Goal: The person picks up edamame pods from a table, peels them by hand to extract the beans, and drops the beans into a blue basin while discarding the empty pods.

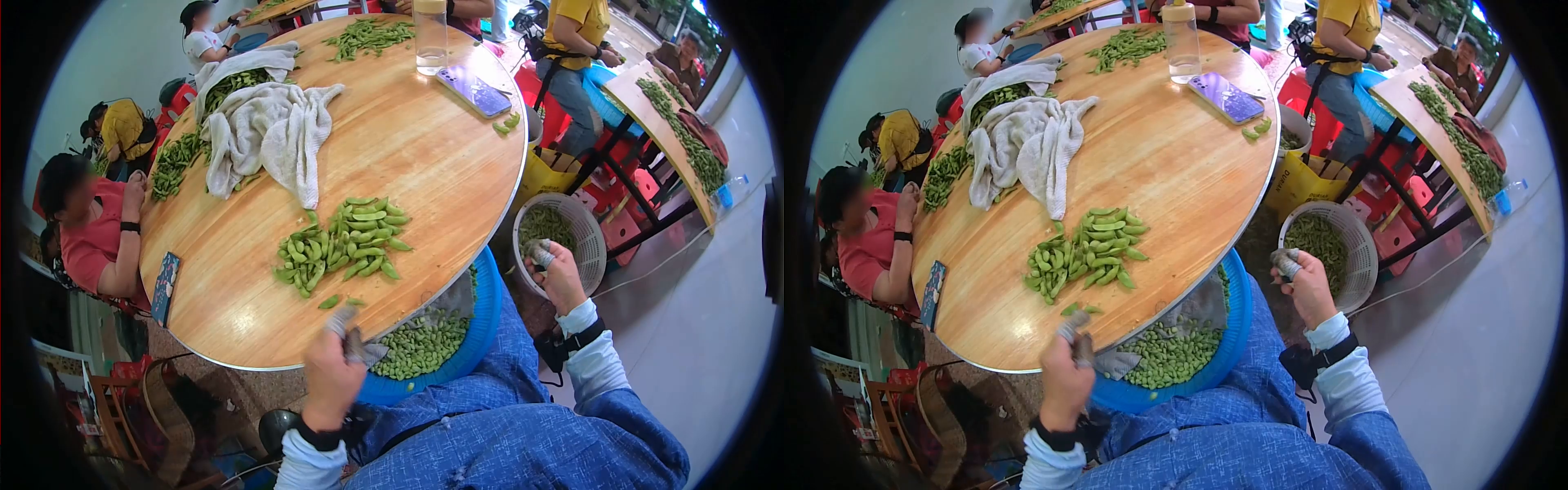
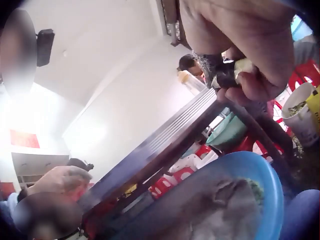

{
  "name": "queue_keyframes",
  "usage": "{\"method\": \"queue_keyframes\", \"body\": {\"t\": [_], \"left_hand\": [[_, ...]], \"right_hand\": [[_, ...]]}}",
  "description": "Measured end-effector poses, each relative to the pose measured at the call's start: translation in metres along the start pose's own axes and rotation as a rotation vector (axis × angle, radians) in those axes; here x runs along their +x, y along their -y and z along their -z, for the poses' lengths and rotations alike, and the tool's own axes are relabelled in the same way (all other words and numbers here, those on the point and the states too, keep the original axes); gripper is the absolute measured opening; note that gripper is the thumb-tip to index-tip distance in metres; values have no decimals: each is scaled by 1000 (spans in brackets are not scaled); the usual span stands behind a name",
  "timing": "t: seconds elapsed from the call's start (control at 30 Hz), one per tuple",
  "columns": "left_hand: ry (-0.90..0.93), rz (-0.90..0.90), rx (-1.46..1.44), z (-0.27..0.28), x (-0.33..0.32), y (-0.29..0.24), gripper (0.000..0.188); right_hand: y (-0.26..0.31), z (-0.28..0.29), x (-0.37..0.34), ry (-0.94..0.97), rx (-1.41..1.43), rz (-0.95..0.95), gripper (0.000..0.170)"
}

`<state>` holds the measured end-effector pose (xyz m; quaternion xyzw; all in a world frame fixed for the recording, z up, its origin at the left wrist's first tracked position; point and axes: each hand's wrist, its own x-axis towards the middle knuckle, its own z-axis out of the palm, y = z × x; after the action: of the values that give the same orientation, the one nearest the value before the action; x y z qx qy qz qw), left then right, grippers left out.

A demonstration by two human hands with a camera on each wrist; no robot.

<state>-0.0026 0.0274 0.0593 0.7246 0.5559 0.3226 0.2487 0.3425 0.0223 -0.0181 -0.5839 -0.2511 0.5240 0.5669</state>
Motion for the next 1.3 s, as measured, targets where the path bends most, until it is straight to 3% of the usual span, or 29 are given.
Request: {"method": "queue_keyframes", "body": {"t": [0.1,0.2,0.3,0.4,0.47,0.57,0.67,0.73,0.8,0.9,0.93,1.0,1.1,1.3], "left_hand": [[-53,-56,348,7,27,28,22],[-8,30,283,7,32,39,18],[-15,-33,323,10,33,31,16],[-28,-78,211,7,25,23,14],[15,116,-196,1,15,16,13],[55,262,-559,-4,5,-9,15],[74,262,-712,-9,-3,-9,21],[81,273,-848,-12,-6,-6,22],[170,400,-1078,-6,-6,-1,24],[188,477,-1267,-6,-4,-3,26],[172,482,-1304,-7,-3,-5,27],[120,474,-1321,-8,-3,-8,29],[79,478,-1319,-11,-3,-7,31],[137,403,-1265,-25,-10,0,35]], "right_hand": [[6,-22,-12,136,-95,56,14],[16,-52,-28,244,-206,155,16],[16,-81,-44,473,-197,181,21],[19,-112,-55,671,-208,207,23],[22,-133,-61,698,-244,211,25],[17,-156,-62,778,46,-82,22],[7,-163,-58,881,57,-90,22],[12,-161,-58,895,27,-88,19],[14,-159,-57,939,6,-43,18],[24,-164,-67,851,16,157,16],[22,-163,-67,818,12,117,17],[17,-160,-67,751,5,39,19],[18,-158,-68,841,24,-25,20],[19,-158,-69,838,6,22,18]]}}
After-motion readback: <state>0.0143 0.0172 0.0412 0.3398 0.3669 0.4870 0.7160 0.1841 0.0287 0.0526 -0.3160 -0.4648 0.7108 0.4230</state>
